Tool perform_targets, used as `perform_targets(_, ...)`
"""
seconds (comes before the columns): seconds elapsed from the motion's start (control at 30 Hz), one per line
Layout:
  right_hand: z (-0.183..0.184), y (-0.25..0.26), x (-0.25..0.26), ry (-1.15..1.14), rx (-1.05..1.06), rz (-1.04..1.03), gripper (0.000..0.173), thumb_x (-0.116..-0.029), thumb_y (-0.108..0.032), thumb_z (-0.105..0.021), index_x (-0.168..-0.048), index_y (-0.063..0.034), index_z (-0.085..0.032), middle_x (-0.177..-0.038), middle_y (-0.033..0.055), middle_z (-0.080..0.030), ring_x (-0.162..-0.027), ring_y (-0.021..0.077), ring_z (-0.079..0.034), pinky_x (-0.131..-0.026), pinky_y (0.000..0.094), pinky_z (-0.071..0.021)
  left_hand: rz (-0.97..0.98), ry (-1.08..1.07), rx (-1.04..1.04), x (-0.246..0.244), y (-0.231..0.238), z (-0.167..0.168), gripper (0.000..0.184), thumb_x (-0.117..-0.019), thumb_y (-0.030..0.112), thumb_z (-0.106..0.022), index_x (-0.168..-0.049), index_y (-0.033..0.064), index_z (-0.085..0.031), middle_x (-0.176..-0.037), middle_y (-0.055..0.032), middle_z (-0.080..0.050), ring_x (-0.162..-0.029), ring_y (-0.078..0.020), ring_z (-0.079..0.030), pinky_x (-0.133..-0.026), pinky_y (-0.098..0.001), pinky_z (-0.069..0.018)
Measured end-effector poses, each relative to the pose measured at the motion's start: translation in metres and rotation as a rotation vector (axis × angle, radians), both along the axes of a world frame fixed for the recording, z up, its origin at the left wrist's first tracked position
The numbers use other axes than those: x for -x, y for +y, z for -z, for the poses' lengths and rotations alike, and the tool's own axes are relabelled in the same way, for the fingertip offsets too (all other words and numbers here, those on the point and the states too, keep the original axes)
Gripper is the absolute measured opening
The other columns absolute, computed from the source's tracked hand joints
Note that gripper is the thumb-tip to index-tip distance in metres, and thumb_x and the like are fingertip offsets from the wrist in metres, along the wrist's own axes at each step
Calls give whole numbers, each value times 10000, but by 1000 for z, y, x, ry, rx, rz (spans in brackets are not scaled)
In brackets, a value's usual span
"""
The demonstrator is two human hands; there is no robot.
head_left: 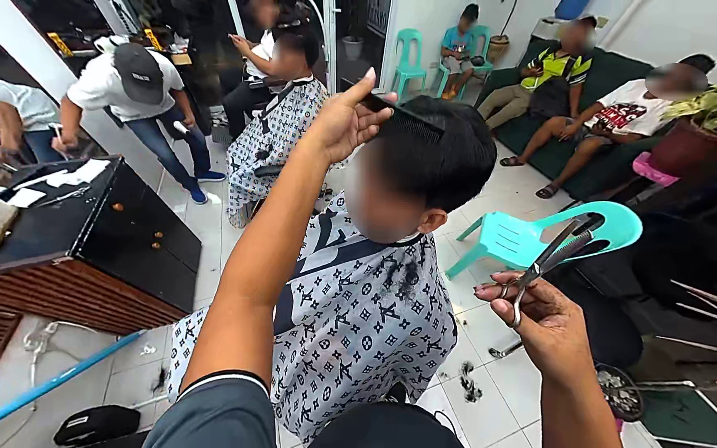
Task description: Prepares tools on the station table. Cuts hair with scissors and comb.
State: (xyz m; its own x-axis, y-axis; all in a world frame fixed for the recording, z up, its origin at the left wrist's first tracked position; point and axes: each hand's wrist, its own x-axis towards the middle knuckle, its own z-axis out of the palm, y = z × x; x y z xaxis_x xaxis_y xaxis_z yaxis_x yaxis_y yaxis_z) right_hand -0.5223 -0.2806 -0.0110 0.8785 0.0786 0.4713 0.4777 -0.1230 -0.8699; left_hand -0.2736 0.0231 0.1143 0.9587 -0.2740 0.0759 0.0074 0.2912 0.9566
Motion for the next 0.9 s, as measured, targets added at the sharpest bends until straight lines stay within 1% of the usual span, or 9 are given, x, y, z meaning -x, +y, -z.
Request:
perform_targets(0.07, 5, -7, 5, 12, 9, 29, 375, -920, -293, -772, -1226, -103, -667, -1018, 0, -786, -928, 128, -754, -836, 245, -617, 40, 11, -112, 6, 9, 11, 411, -1101, 426, -393, -1283, 106, -575, -1063, -18, -752, -815, -75, -707, -716, -224, -563)
perform_targets(0.23, 13, -38, 14, 91, 28, 122, 380, -914, -337, -774, -1217, -130, -674, -989, -23, -788, -895, 101, -754, -800, 222, -617, 348, -234, -333, 22, 70, 52, 180, -1050, 259, -376, -1147, 185, -509, -936, 12, -754, -714, -79, -708, -592, -228, -568)
perform_targets(0.33, 7, -54, 1, 65, 32, 95, 369, -923, -335, -767, -1223, -141, -672, -995, -33, -781, -905, 110, -751, -829, 249, -620, 504, -351, -254, 18, 89, 40, 137, -1016, 229, -452, -1127, 220, -532, -830, 44, -748, -646, -62, -699, -568, -217, -579)
perform_targets(0.43, -4, -59, -24, -16, 31, 0, 372, -937, -311, -755, -1246, -127, -657, -1017, -17, -782, -929, 124, -752, -836, 256, -621, 664, -485, -124, 24, 70, 11, 125, -996, 223, -519, -1116, 202, -548, -728, 46, -713, -591, -71, -687, -527, -227, -579)
perform_targets(0.53, -15, -56, -49, -59, 10, -96, 367, -942, -312, -750, -1253, -141, -657, -1031, -27, -781, -935, 110, -749, -829, 233, -614, 522, -522, 3, 33, 37, -12, 167, -1044, 310, -503, -1145, 208, -587, -828, 40, -752, -624, -44, -685, -544, -189, -560)
perform_targets(0.6, -15, -52, -61, -72, 1, -146, 362, -943, -311, -749, -1248, -139, -659, -1036, -26, -781, -939, 113, -749, -829, 233, -614, 211, -346, -16, 37, 14, -19, 266, -1108, 333, -365, -1181, 167, -560, -919, 2, -762, -665, -49, -681, -570, -175, -541)
perform_targets(0.7, -9, -48, -66, -76, -5, -168, 361, -942, -305, -751, -1246, -134, -658, -1035, -19, -782, -943, 126, -751, -839, 244, -617, -9, -32, -148, 27, 4, -6, 325, -1115, 376, -357, -1204, 129, -549, -981, -9, -756, -709, -55, -689, -590, -185, -539)
perform_targets(0.8, -4, -48, -58, -54, 2, -122, 365, -938, -309, -755, -1248, -141, -659, -1026, -21, -782, -940, 132, -753, -852, 261, -619, 97, -17, -313, 28, 33, 28, 235, -1080, 268, -367, -1157, 149, -554, -826, 47, -698, -642, -41, -632, -593, -207, -534)
perform_targets(0.9, -1, -52, -39, -25, 49, -5, 368, -940, -321, -748, -1259, -161, -655, -1023, -39, -778, -940, 121, -748, -856, 261, -619, 399, -169, -454, 26, 74, 59, 221, -993, 185, -433, -1197, 139, -504, -743, 35, -679, -627, -83, -667, -599, -267, -586)
